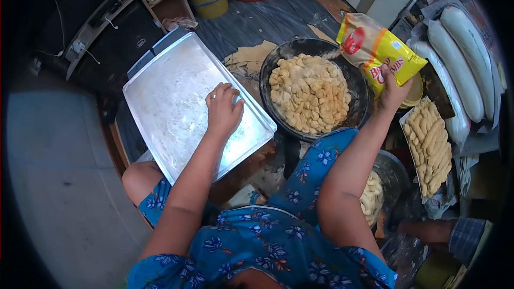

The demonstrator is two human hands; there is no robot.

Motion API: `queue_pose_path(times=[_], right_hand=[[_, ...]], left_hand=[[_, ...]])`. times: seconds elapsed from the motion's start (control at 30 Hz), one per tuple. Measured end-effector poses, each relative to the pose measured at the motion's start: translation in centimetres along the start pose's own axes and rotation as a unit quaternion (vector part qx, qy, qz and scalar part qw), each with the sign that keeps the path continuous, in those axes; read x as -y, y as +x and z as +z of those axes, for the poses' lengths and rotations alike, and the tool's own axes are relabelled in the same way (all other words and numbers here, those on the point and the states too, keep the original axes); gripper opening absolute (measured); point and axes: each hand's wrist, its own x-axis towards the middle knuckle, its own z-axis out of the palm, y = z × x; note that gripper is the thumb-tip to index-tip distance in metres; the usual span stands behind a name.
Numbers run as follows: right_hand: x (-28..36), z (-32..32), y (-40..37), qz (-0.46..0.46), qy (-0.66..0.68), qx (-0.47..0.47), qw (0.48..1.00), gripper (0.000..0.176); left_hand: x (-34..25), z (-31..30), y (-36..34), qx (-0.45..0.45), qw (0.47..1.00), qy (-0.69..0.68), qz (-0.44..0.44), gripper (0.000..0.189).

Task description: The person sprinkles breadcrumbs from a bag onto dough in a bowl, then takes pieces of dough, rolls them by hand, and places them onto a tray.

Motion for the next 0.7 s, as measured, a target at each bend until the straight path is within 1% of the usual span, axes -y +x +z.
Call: queue_pose_path(times=[0.03,0.13,0.17,0.27,0.3,0.33,0.4,0.5,0.53,0.6,0.7], right_hand=[[-0.1,-0.2,-0.4,-0.013,0.0,-0.034,0.999,0.062],[0.2,-2.2,-0.9,-0.015,-0.018,-0.042,0.999,0.052],[0.6,-2.9,-1.0,-0.008,-0.04,-0.042,0.998,0.053],[0.4,-3.9,-1.2,-0.04,-0.007,-0.075,0.996,0.053],[0.6,-5.2,-0.8,-0.041,-0.044,-0.044,0.997,0.052],[1.7,-5.8,-0.8,-0.008,-0.05,-0.034,0.998,0.05],[1.6,-6.5,-0.6,-0.014,-0.028,-0.059,0.998,0.05],[1.3,-7.8,-0.1,-0.036,-0.041,-0.032,0.998,0.056],[1.8,-7.5,-0.2,-0.029,-0.055,-0.039,0.997,0.052],[0.6,-6.8,0.0,-0.06,-0.003,-0.095,0.994,0.051],[-0.5,-7.5,0.8,-0.002,0.044,-0.027,0.999,0.051]], left_hand=[[0.2,0.0,0.0,-0.001,1.0,-0.001,0.001,0.026],[0.1,0.2,-0.1,-0.005,1.0,-0.008,0.004,0.024],[0.2,0.2,0.0,-0.008,1.0,-0.009,0.003,0.023],[0.4,0.3,0.0,-0.015,1.0,-0.019,0.011,0.022],[0.5,0.4,-0.1,-0.016,1.0,-0.023,0.011,0.022],[0.5,0.4,0.0,-0.018,0.999,-0.026,0.01,0.021],[0.7,0.4,0.1,-0.022,0.999,-0.025,0.009,0.021],[0.8,0.7,0.0,-0.031,0.999,-0.016,0.004,0.019],[0.7,0.7,0.0,-0.032,0.999,-0.019,0.004,0.019],[0.7,0.5,0.0,-0.036,0.999,-0.022,0.004,0.018],[0.6,0.4,-0.2,-0.034,0.999,-0.023,-0.001,0.017]])
